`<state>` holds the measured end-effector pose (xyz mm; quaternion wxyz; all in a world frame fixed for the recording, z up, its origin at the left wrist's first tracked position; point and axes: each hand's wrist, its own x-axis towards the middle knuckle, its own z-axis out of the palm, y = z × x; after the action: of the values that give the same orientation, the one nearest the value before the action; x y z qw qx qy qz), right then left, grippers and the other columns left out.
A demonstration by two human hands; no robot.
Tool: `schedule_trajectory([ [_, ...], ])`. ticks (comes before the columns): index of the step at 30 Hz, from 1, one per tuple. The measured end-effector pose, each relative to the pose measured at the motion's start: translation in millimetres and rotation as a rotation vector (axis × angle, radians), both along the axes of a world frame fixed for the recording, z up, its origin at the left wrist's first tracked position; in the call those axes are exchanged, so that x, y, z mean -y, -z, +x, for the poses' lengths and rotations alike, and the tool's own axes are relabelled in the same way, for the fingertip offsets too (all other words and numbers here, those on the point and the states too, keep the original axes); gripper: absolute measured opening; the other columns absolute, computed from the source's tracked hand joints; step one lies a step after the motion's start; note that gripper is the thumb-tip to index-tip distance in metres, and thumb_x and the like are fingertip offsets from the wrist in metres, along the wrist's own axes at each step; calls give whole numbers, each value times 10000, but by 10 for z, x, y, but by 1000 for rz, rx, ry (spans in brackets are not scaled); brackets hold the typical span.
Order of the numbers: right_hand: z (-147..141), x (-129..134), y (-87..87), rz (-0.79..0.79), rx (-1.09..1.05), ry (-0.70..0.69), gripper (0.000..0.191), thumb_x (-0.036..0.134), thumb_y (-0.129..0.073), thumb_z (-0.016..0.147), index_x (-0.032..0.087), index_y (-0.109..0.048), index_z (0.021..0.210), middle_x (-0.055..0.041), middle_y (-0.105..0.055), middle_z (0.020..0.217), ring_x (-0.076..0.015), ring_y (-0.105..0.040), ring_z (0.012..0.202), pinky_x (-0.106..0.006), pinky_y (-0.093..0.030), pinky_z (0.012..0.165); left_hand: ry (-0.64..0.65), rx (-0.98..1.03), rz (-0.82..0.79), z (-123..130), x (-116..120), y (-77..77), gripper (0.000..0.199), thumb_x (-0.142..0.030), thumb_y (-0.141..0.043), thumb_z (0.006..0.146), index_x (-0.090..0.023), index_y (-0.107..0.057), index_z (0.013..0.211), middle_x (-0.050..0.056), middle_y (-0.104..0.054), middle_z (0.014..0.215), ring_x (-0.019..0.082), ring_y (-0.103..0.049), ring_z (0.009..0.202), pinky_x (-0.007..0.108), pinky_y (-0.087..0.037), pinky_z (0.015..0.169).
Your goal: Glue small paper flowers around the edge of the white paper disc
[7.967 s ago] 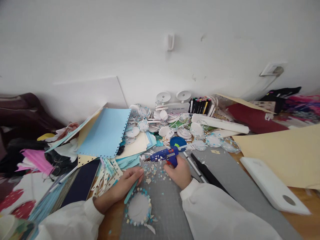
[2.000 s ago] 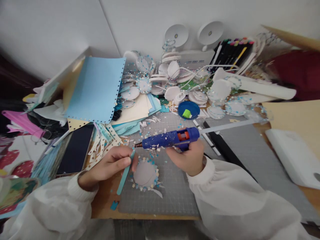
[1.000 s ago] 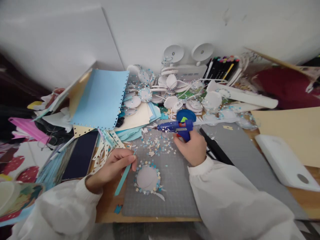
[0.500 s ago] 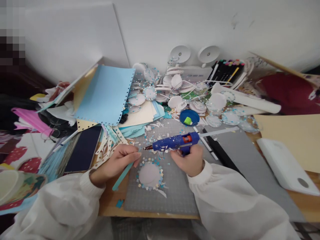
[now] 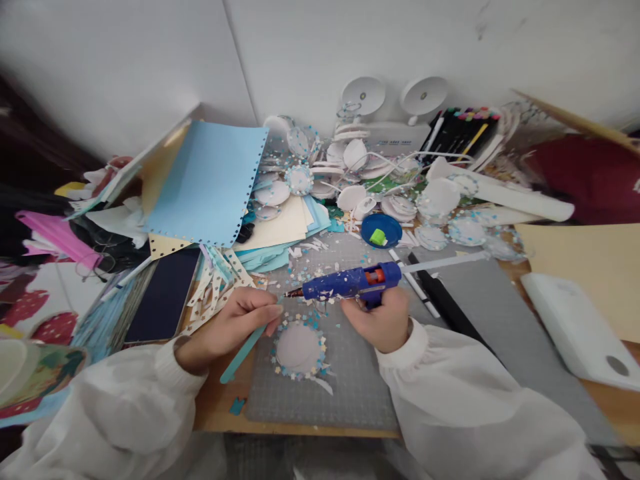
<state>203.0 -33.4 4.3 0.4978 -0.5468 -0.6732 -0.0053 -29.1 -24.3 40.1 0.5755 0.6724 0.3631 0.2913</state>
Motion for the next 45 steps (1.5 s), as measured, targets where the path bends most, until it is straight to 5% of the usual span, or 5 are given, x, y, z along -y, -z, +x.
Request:
schedule_trajectory([
  [24,49,-2,77,63,98,37,263,238,-606,663,237,-422,475,58,-434,359,-111,-413,335,-249,-377,406,4,2,4,-3,-10,9,415,-339,-524,859,-149,-504,491,-14,-459,473,91,-409,476,218,-314,490],
  [30,164,-57,151,82,180,188,176,355,-630,711,214,-567,626,1,-559,474,-187,-556,452,-300,-439,497,-13,-10,-34,-4,-1,-10,420,-366,-530,849,-143,-522,493,-9,-466,485,93,-410,486,224,-303,501],
  [35,373,-135,148,-108,315,466,316,483,-596,770,174,-648,811,-71,-625,606,-253,-599,578,-324,-400,529,-59,71,-87,-23,7,79,423,-381,-543,851,-136,-560,508,-23,-428,470,81,-362,464,228,-270,482],
  [40,586,-119,249,-206,659,389,343,412,-453,882,106,-607,863,-175,-659,796,-317,-612,733,-401,-432,653,-97,109,-136,-49,-11,191,426,-407,-550,861,-129,-639,551,-33,-383,407,77,-322,402,234,-239,440],
  [45,602,44,219,-224,685,371,334,364,-477,858,70,-572,986,-212,-633,908,-341,-583,860,-429,-444,707,-142,154,-172,-46,-14,220,397,-411,-576,856,-130,-684,597,-46,-347,392,68,-295,370,230,-201,407],
])
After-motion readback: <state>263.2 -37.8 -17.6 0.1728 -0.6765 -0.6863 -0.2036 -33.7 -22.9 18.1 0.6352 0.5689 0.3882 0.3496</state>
